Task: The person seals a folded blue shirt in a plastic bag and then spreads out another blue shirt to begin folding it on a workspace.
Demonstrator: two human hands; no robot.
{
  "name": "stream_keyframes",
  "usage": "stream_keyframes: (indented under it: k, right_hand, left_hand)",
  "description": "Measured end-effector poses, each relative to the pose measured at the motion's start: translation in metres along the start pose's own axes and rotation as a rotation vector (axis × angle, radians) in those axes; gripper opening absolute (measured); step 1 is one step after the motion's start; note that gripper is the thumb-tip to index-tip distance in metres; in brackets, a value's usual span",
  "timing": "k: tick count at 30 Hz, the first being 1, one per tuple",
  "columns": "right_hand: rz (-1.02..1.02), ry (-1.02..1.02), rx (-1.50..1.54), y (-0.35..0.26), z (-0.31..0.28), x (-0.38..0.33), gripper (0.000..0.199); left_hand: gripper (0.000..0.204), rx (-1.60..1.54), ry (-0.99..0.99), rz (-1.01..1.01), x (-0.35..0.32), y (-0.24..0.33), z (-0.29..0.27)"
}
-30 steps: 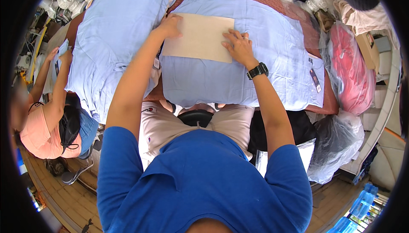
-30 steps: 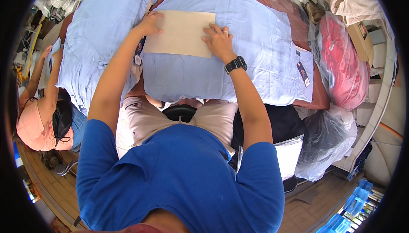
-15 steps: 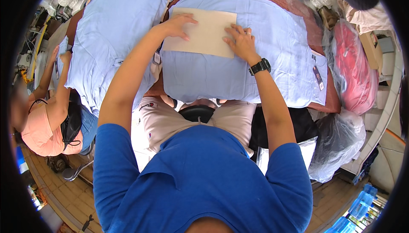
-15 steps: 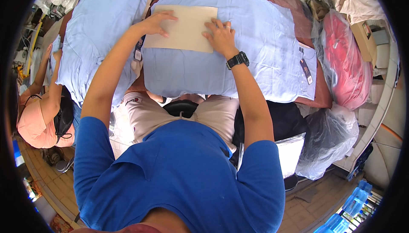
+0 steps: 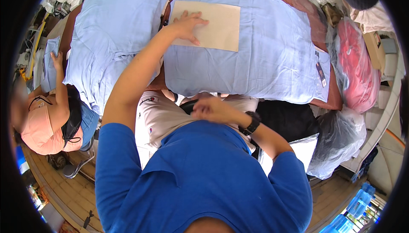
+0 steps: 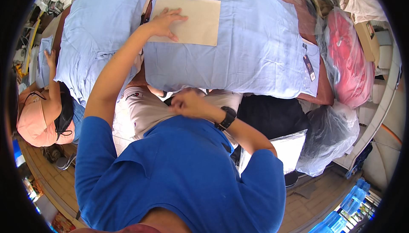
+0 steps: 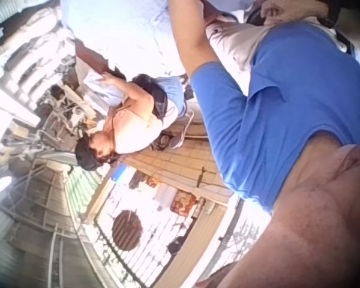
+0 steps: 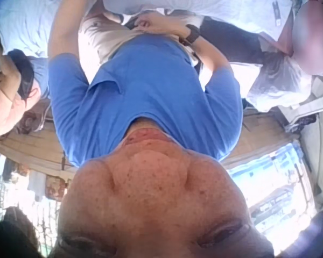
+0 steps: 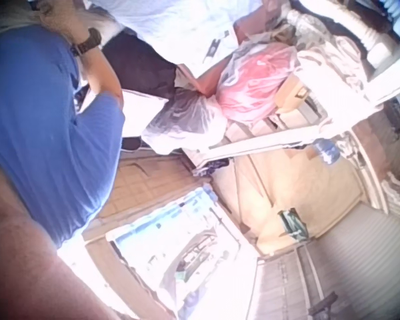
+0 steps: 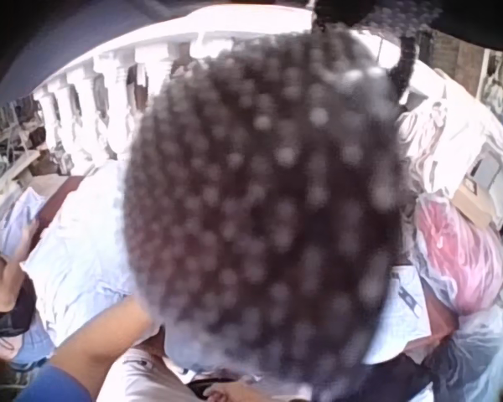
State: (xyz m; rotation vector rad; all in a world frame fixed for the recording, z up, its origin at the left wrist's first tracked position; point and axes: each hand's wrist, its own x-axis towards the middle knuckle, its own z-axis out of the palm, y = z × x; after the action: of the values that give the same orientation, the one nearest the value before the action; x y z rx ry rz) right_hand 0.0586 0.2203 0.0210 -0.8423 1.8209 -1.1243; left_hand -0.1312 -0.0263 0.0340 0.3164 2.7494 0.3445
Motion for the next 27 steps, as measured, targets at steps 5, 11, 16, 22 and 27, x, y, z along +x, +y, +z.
stream_keyframes:
  k: [5, 11, 16, 22, 27]
  right_hand:
    - [0.304, 0.173, 0.648, 0.088, 0.048, 0.010, 0.047]
    - [0.459, 0.496, 1.058, 0.064, 0.032, 0.025, 0.042]
    - [0.474, 0.400, 0.931, 0.083, 0.029, 0.037, 0.041]
    - [0.441, 0.436, 0.940, 0.059, 0.032, 0.029, 0.056]
    - [0.676, 0.452, 1.034, 0.112, 0.035, 0.044, 0.065]
  left_hand:
    - [0.094, -0.003, 0.042, 0.071, 0.011, -0.004, -0.011]
    - [0.088, 0.017, 0.113, 0.034, 0.022, -0.007, -0.016]
    - [0.090, -0.090, 0.167, 0.119, 0.052, -0.017, -0.007]
    - [0.107, 0.042, 0.027, -0.035, 0.049, 0.007, -0.016]
    - [0.107, 0.036, 0.038, -0.032, 0.037, 0.017, -0.013]
